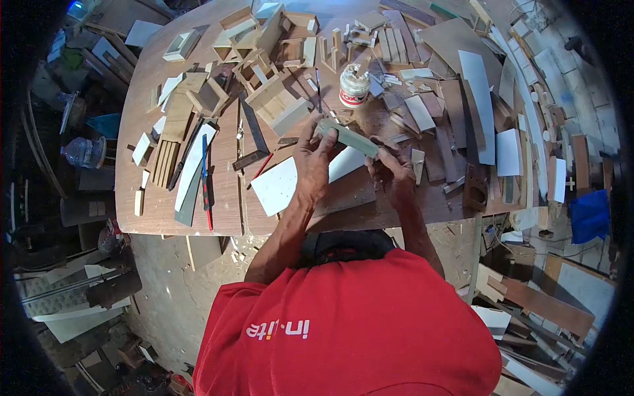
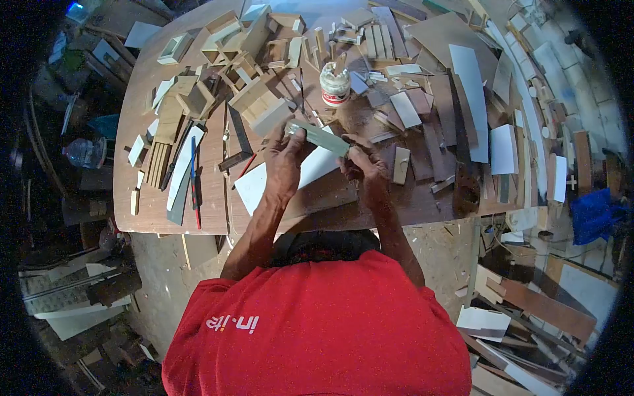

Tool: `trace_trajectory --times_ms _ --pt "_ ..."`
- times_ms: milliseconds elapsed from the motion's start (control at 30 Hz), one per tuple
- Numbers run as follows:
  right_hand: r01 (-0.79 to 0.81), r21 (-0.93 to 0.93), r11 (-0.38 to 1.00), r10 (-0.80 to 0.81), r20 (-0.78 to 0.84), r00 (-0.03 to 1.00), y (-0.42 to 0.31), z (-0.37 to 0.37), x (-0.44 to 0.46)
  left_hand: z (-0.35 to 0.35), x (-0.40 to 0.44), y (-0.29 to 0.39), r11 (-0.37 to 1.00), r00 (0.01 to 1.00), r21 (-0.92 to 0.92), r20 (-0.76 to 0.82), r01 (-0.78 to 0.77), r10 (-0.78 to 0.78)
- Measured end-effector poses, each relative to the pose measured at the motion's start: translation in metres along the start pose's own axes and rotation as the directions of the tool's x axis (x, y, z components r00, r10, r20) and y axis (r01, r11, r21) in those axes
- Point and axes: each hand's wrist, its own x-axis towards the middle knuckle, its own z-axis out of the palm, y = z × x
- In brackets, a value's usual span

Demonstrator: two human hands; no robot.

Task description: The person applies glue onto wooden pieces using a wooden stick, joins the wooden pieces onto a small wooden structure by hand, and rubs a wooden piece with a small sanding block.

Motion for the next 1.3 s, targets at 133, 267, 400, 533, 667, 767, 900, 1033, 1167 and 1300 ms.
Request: trace_trajectory --times_ms 133,267,400,533,667,767,900,1033,1167,1300 --pt "0.156 -0.239 0.958 -0.155 0.023 0.988 -0.001 0.005 0.005 -0.005 0.005 -0.003 0.978 0.991 -0.163 -0.014 0.129 -0.133" --pt "0.309 -0.311 0.899 -0.298 0.082 0.951 -0.004 0.011 0.011 -0.011 0.009 -0.007 0.929 0.969 -0.285 0.0 0.237 -0.248" --pt "0.292 -0.308 0.905 -0.279 0.086 0.956 -0.007 0.012 0.012 -0.014 0.011 -0.01 0.918 0.973 -0.33 0.001 0.219 -0.232" --pt "0.186 -0.201 0.962 -0.187 0.014 0.982 -0.009 0.018 0.007 -0.008 0.007 -0.006 0.971 0.987 -0.192 -0.051 0.141 -0.153" --pt "0.168 -0.416 0.894 -0.191 -0.014 0.981 0.0 0.013 0.008 -0.001 0.003 0.001 0.999 0.998 -0.041 -0.065 0.012 -0.014" --pt "0.162 -0.4 0.902 -0.185 -0.018 0.983 0.001 0.014 0.006 -0.003 0.004 0.003 1.0 0.998 -0.017 -0.061 0.003 -0.004" --pt "0.183 -0.399 0.898 -0.206 -0.016 0.978 0.004 0.015 0.005 -0.006 0.006 0.003 0.999 0.999 -0.027 -0.037 0.029 -0.03" --pt "0.202 -0.417 0.886 -0.224 -0.004 0.975 0.003 0.016 0.005 -0.002 0.007 0.003 0.997 0.994 -0.057 -0.093 0.05 -0.056" --pt "0.185 -0.435 0.881 -0.211 -0.012 0.977 0.0 0.015 0.005 -0.003 0.009 0.0 0.997 0.996 0.013 -0.058 0.071 -0.07" --pt "0.148 -0.427 0.892 -0.152 0.025 0.988 -0.01 0.017 0.0 -0.009 0.012 -0.008 0.988 0.991 -0.085 -0.033 0.126 -0.129"
